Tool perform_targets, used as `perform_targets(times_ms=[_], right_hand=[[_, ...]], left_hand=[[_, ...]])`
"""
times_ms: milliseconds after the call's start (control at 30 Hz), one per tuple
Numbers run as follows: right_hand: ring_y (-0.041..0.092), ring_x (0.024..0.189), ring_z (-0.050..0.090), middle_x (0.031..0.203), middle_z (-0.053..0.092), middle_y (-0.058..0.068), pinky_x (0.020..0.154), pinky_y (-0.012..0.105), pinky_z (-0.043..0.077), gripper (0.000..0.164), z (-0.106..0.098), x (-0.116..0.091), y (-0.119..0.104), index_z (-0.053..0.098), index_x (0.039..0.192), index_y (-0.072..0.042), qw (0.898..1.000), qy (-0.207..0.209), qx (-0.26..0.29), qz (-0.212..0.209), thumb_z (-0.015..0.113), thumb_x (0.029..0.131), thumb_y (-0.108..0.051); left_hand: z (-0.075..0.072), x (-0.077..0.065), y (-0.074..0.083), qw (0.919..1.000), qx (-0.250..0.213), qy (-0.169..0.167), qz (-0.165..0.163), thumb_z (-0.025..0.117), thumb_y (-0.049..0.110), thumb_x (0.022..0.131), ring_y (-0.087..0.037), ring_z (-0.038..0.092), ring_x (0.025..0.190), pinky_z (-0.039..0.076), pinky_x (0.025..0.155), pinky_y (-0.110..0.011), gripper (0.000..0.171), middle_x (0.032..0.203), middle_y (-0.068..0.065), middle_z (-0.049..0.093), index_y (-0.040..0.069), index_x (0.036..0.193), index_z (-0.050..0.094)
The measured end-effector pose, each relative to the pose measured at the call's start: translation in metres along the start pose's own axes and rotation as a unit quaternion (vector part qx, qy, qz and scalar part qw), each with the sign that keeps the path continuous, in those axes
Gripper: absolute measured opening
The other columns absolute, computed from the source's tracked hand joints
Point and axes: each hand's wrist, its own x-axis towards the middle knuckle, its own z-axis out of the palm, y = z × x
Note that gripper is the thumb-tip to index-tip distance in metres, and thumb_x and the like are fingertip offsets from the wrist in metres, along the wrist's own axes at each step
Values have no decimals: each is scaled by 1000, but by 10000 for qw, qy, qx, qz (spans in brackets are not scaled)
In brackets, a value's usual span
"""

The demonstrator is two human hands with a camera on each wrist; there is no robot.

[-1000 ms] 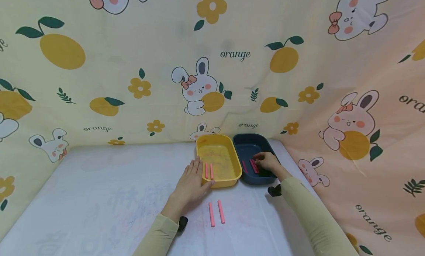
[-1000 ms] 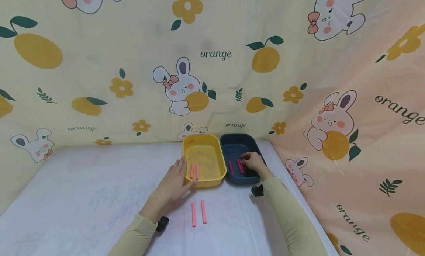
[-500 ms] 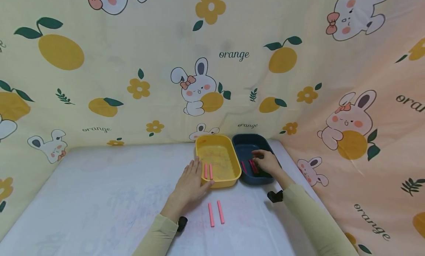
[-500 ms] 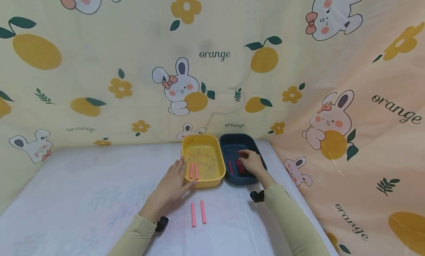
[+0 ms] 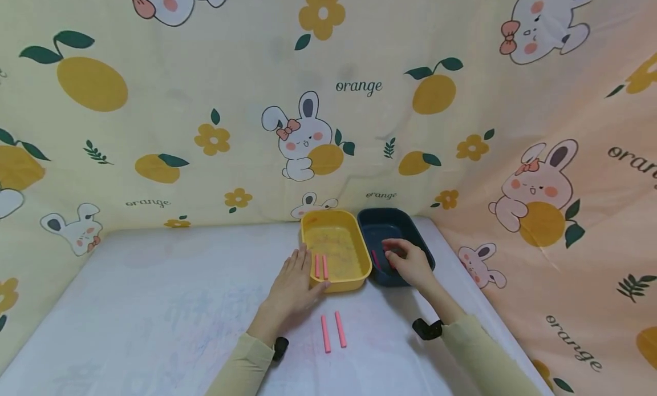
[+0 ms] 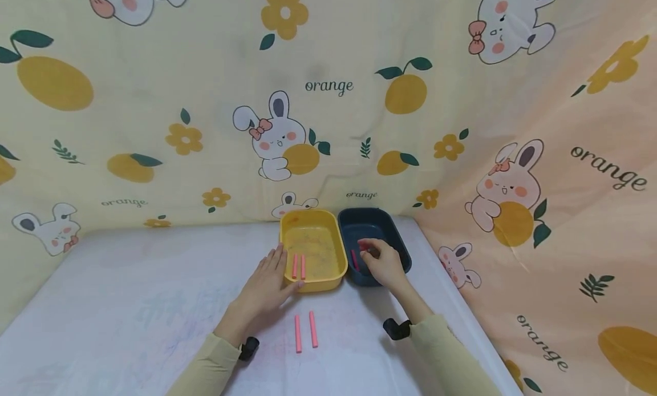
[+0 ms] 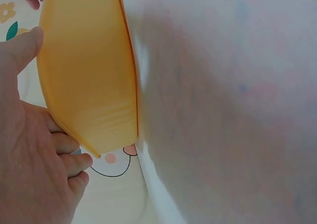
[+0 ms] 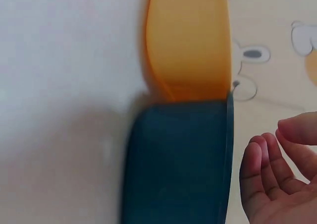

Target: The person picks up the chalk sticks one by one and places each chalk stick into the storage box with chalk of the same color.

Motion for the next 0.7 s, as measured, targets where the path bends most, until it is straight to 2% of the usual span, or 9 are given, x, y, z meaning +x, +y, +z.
perform_targets(times_ms=[300,467,567,700], right_hand=[[19,92,67,120,73,12,73,22,57,28,12,-33,-6,71,127,-7,9988,-12,425,-246,68,100,-8],[17,97,68,114,74,11,81,20,57,27,24,-51,-4,73,123,-5,9967,-71,612,-524,73,96,-5],[16,99,68,114,74,7,86,20,57,27,32,-60,-5,73,121,-8,9972,-220,539,-478,73,95,-4],[13,97,66,114,73,2,85,21,57,26,41,-70,-7,73,120,-11,9972,-510,375,-396,72,95,-3]], left_hand=[[1,0,0,10000,-1,32,-19,53,66,100,-35,9,160,14,130,-48,99,174,-17,6,1,165,17],[0,0,0,10000,48,25,-22,52,66,100,-35,9,160,14,130,-48,99,174,-18,6,0,165,16],[0,0,0,10000,86,13,-15,51,66,101,-36,9,160,14,130,-48,99,174,-18,6,0,165,16],[0,0,1,9999,119,39,37,52,65,101,-36,11,160,15,130,-48,98,174,-19,7,-1,165,17]])
